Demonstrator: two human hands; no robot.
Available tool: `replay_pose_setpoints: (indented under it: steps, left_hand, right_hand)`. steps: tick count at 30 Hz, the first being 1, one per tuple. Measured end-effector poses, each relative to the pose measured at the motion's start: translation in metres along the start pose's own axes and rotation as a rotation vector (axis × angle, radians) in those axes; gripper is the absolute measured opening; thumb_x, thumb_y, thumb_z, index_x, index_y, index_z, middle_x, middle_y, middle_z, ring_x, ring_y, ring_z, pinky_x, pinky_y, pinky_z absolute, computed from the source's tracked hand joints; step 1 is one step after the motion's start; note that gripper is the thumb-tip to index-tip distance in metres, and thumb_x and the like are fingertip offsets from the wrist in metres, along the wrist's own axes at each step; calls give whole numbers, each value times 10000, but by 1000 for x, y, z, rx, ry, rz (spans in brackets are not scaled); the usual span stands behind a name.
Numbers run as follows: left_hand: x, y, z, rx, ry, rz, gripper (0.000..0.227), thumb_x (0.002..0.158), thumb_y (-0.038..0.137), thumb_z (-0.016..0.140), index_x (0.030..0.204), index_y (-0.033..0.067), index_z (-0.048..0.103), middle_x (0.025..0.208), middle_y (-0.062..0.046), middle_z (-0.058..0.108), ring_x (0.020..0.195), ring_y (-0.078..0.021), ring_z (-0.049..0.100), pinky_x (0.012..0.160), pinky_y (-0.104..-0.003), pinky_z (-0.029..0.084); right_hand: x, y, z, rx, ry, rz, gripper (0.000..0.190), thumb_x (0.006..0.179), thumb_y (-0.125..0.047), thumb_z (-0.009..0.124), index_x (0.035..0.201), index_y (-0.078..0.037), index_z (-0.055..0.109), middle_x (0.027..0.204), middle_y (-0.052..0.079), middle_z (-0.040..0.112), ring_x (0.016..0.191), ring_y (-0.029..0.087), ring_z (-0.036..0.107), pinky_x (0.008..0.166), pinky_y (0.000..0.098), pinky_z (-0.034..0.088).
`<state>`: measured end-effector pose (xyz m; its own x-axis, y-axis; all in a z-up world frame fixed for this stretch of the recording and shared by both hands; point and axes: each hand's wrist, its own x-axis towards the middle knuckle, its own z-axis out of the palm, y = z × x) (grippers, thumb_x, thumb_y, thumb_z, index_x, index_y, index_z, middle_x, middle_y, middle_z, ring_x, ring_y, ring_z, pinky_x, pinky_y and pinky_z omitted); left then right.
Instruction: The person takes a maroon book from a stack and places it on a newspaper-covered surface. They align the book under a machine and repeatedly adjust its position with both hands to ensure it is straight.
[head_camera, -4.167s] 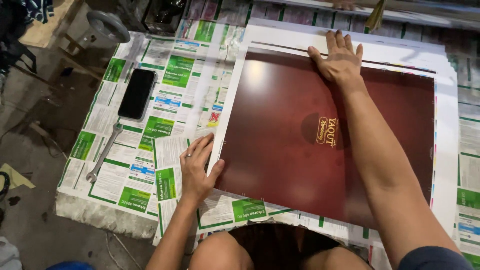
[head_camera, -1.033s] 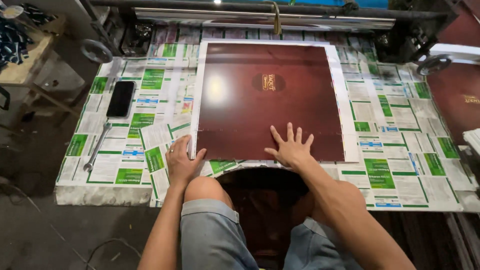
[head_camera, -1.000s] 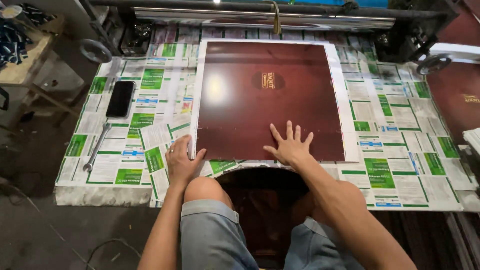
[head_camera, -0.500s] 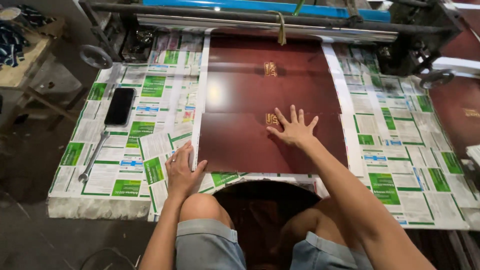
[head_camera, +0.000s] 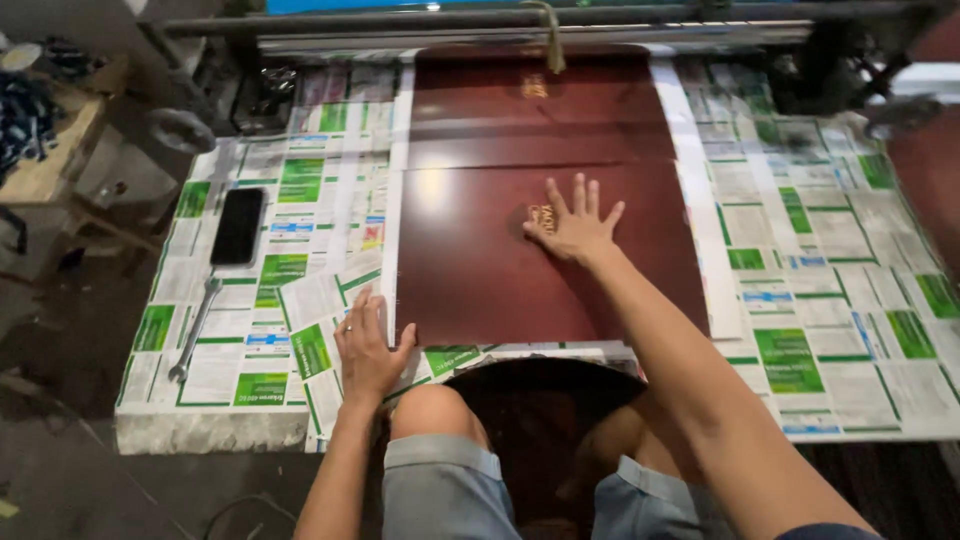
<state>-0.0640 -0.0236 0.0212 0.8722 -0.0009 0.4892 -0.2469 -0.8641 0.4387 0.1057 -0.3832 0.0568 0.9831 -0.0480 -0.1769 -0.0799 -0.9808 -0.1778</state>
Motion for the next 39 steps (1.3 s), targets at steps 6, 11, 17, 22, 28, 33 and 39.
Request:
replay_pose_setpoints:
  steps: [6, 11, 17, 22, 28, 33, 39]
  left_hand:
    - [3, 14, -4, 121, -18, 139, 751, 812, 507, 756, 1449, 168, 549, 1563, -168, 464, 1417, -366, 435, 1102, -517, 356]
    - [3, 17, -7, 89, -61, 165, 957, 674, 695, 748, 1454, 186, 528, 1600, -110, 433, 1454, -298, 432, 1167, -515, 310]
    - [4, 15, -6, 89, -90, 126, 1001, 622, 711, 776, 1449, 200, 535, 1589, -100, 431, 1440, -274, 430, 1158, -517, 296]
    - [5, 14, -8, 100, -121, 87, 995, 611, 714, 784, 1434, 211, 538, 1588, -86, 427, 1433, -270, 425, 1152, -524, 294]
    - [3, 8, -3, 54, -116, 100, 985, 659, 732, 769, 1460, 210, 535, 1603, -97, 415, 1458, -281, 408, 1155, -530, 294]
    - [-4, 2, 2, 71, -109, 125, 972, 696, 754, 749, 1466, 200, 538, 1617, -118, 404, 1475, -287, 400, 1166, -536, 286]
    - [1, 3, 3, 87, -124, 96, 957, 703, 769, 733, 1458, 210, 554, 1598, -109, 427, 1444, -283, 418, 1154, -541, 279]
  right_hand:
    - [-68, 11, -17, -192, -195, -185, 1319, 673, -984, 553, 1650, -312, -25, 1708, 205, -175, 1563, 455, -148, 1131, 786, -44]
    - [-138, 17, -38, -258, -343, -275, 1502, 542, -699, 904, 1645, -396, -69, 1719, 162, -164, 1554, 478, -111, 1147, 789, 23]
    - [-133, 29, -18, -257, -175, -384, 1411, 553, -598, 948, 1630, -430, 52, 1736, 145, 1, 1571, 477, 58, 1152, 774, 147]
    - [-136, 17, -25, -291, -175, -361, 1418, 573, -555, 959, 1632, -399, 29, 1718, 172, 16, 1548, 485, 91, 1154, 752, 161]
    - [-147, 23, -5, -384, -115, -342, 1291, 681, -580, 889, 1632, -380, 39, 1709, 166, 65, 1540, 480, 155, 1137, 761, 194]
    - [-164, 20, 2, -458, -15, -315, 1208, 740, -660, 794, 1640, -394, 33, 1719, 130, 102, 1520, 462, 234, 1103, 766, 263]
    - [-160, 5, -9, -531, -98, -200, 1289, 703, -764, 750, 1637, -366, -44, 1729, 137, 27, 1527, 472, 194, 1101, 725, 292]
